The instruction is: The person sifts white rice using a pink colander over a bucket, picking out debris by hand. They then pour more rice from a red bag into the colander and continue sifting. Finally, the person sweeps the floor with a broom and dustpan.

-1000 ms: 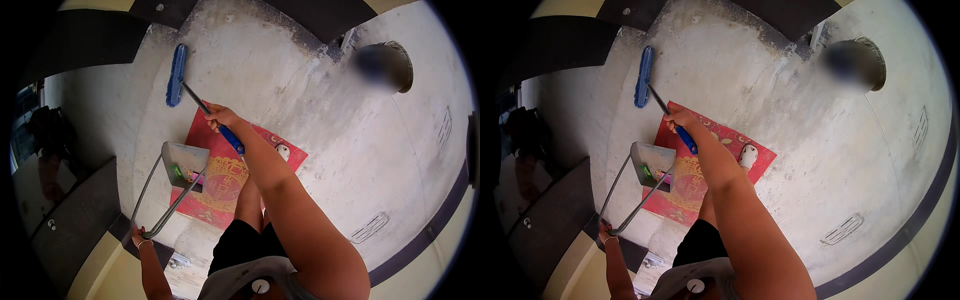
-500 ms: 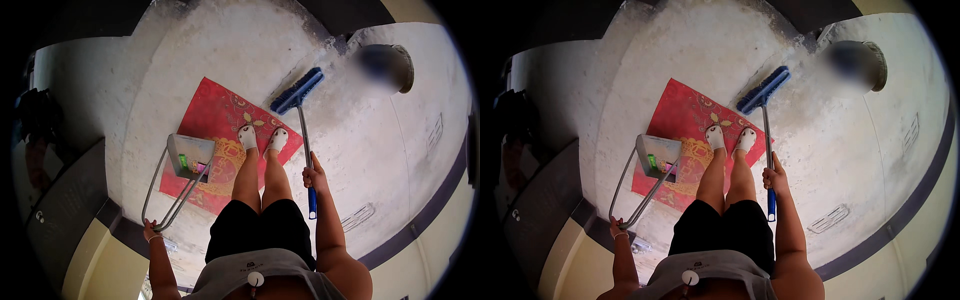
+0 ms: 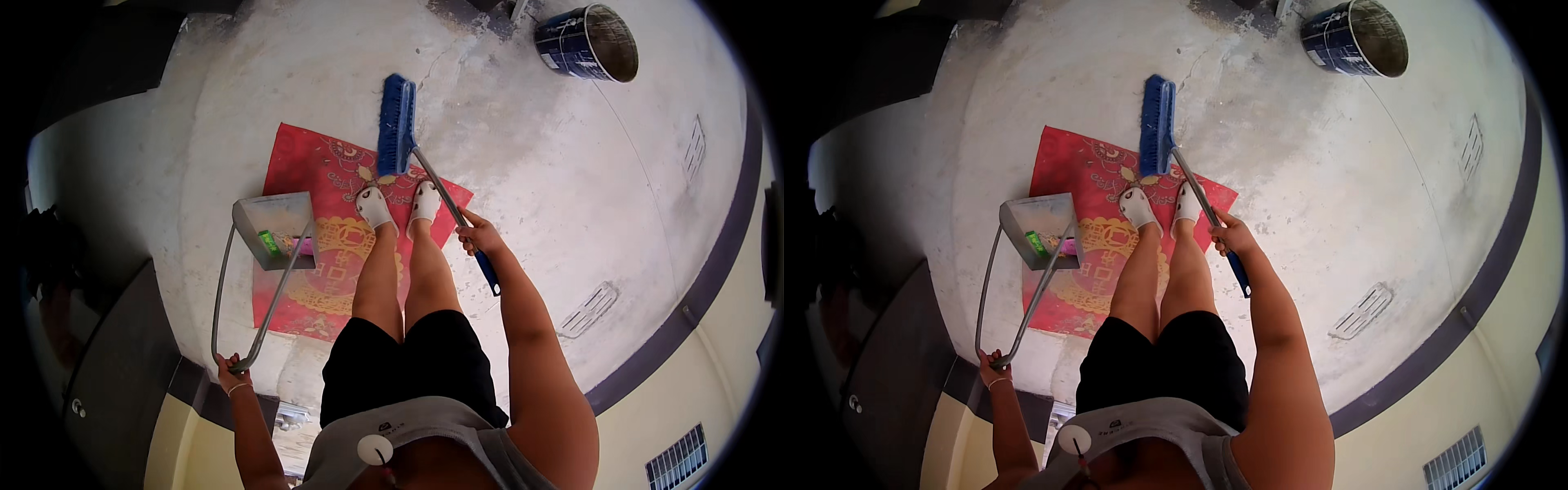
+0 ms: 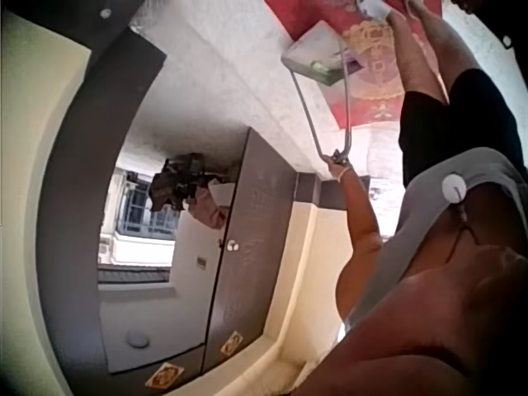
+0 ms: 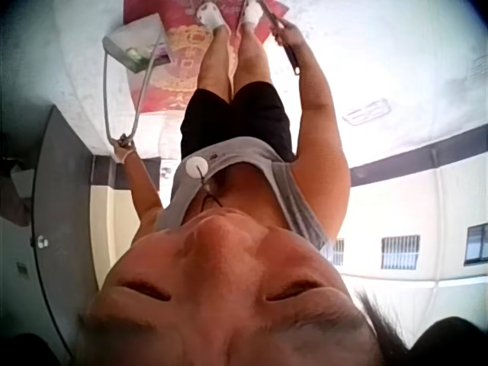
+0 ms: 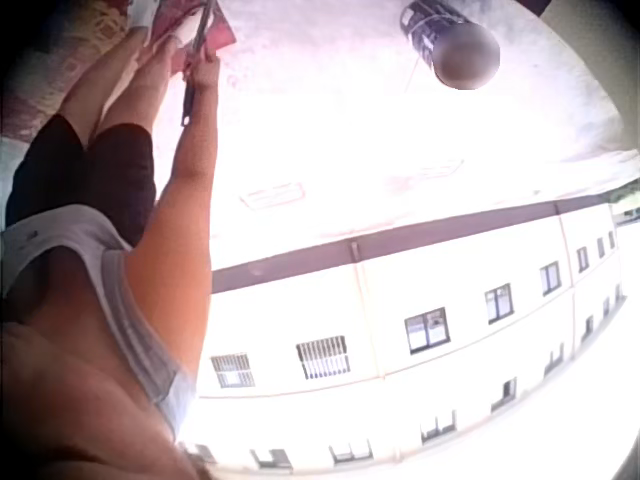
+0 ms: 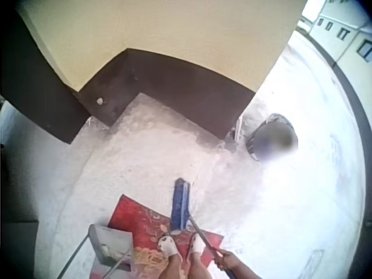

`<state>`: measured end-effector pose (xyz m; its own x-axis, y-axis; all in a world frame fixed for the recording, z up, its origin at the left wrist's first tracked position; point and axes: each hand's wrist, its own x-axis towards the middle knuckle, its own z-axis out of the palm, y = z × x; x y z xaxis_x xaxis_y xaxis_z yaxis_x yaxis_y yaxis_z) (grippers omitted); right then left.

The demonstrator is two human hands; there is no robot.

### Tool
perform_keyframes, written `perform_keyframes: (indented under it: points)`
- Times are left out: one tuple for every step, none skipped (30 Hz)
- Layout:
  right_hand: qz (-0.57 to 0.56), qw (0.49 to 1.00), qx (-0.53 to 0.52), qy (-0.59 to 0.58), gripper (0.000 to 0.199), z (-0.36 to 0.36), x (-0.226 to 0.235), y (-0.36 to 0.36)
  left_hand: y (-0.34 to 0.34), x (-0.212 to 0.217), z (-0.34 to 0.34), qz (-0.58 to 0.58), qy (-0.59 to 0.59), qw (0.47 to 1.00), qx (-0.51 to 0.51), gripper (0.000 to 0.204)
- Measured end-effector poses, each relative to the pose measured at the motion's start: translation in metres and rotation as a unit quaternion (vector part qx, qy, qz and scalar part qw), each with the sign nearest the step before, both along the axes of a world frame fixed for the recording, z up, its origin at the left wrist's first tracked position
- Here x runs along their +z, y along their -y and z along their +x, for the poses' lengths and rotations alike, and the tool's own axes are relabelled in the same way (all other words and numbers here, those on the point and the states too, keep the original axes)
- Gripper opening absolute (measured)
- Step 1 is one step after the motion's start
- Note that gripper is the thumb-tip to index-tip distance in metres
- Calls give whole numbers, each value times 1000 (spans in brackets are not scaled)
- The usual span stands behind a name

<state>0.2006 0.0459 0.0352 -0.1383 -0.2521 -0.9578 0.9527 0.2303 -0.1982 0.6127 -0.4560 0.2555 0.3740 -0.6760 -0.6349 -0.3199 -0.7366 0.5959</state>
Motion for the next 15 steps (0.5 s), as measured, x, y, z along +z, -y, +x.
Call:
perform_keyframes:
  points:
    - [51,998,14,-30,69,-5,9,-22,1,-3,1,0,-21,1000,-20,40]
    - [102,993,26,-55,69,-5,13,-44,-1,-8,3,0,-28,999,-23,40]
    - [128,989,17,-68,72,-5,20,-59,-3,-15,5,-1,-36,999,-27,40]
    - [122,989,-12,-78,73,-1,31,-58,-5,-16,6,-7,-41,999,-29,40]
    - [114,989,-40,-87,75,5,45,-55,-6,-15,7,-13,-52,998,-44,40]
    - [88,991,-61,-84,75,13,64,-47,-9,-11,7,-16,-60,996,-58,40]
    - [61,991,-83,-81,76,24,81,-35,-12,-5,9,-21,-68,995,-73,39]
    - [4,993,-95,-74,75,34,95,-21,-15,-3,15,-53,-86,993,-55,40]
    - [-46,990,-114,-68,76,47,98,-11,-23,-3,11,-53,-58,996,-42,41]
    - [-91,990,-95,-52,76,56,94,4,-30,3,2,-56,-27,998,-30,41]
    - [-139,985,-97,-32,76,61,80,21,-38,6,-6,-61,4,998,-18,41]
    - [-150,986,-67,-23,75,52,75,48,-36,10,5,-57,-3,998,-28,43]
    - [-185,980,-48,-52,71,56,52,63,-42,11,3,-61,6,998,-11,43]
    - [-178,980,-10,-93,69,53,32,77,-54,14,-2,-66,13,998,7,44]
    - [-172,976,26,-128,66,54,14,82,-68,21,-1,-73,25,997,25,44]
